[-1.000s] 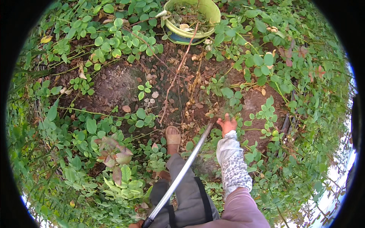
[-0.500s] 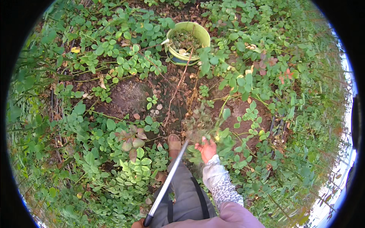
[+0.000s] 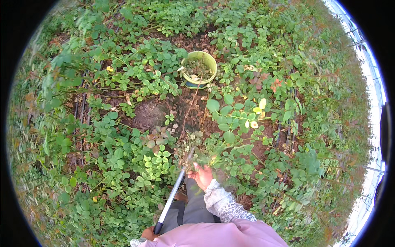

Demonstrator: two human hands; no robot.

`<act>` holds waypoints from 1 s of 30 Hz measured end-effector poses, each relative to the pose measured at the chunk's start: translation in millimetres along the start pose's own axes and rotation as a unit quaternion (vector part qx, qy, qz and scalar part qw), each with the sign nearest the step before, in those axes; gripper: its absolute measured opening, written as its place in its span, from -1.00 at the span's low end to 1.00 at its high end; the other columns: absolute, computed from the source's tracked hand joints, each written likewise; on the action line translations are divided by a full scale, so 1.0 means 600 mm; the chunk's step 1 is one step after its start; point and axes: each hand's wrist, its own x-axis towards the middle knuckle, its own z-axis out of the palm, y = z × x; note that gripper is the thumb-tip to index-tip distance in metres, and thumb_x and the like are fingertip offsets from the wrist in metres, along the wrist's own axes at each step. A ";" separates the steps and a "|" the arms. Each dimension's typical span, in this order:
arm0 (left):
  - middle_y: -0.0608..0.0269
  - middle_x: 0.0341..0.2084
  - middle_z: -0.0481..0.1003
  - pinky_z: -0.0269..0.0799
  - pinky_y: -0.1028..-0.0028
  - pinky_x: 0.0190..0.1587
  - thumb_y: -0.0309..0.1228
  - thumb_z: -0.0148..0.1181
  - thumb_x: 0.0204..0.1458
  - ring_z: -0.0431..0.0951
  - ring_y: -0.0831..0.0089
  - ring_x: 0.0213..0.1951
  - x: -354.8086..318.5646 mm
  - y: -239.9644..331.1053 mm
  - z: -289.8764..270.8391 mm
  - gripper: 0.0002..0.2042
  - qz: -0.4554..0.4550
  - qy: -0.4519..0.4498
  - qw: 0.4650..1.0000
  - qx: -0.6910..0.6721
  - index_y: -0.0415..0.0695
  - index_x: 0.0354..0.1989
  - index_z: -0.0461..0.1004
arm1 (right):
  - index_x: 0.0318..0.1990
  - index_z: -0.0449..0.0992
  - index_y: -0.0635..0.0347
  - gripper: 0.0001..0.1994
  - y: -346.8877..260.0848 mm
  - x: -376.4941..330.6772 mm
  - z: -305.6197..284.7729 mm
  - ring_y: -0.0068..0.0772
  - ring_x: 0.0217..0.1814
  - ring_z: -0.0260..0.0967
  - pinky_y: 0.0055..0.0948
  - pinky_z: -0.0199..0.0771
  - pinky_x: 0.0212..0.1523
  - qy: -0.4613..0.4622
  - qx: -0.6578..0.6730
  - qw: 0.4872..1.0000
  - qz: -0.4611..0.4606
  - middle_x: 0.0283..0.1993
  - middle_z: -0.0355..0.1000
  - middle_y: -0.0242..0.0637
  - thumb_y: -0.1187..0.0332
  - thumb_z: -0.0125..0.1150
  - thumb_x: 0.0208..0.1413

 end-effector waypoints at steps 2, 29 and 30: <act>-0.05 -0.53 0.53 0.46 0.14 -0.30 0.05 0.37 -0.40 0.57 0.00 -0.39 -0.007 -0.004 -0.002 -0.50 -0.012 0.003 1.000 -0.014 -0.08 -0.35 0.53 | -0.17 0.26 0.31 -0.76 0.015 -0.033 0.022 -0.19 -0.47 0.46 -0.26 0.60 -0.47 -0.009 0.008 1.000 0.016 -0.27 0.36 -0.14 0.40 0.18 0.14; -0.19 -0.52 0.50 0.42 0.14 -0.30 0.04 0.24 -0.24 0.54 -0.11 -0.38 -0.131 0.098 -0.069 -0.51 0.051 0.061 0.986 -0.147 -0.21 -0.38 0.52 | 0.31 -0.07 0.46 -0.30 -0.445 0.204 0.348 -0.33 -0.42 0.48 -0.47 0.57 -0.46 0.153 -0.331 0.877 -0.314 -0.15 0.44 0.04 0.35 0.16 0.13; -0.19 -0.53 0.50 0.41 0.15 -0.30 0.04 0.25 -0.25 0.54 -0.09 -0.40 -0.137 0.106 -0.080 -0.51 0.049 0.055 0.985 -0.156 -0.21 -0.38 0.52 | 0.07 0.28 0.46 -0.61 -0.415 0.195 0.306 -0.34 -0.51 0.47 -0.45 0.54 -0.59 0.134 -0.372 0.857 -0.329 -0.35 0.48 -0.07 0.38 0.11 0.15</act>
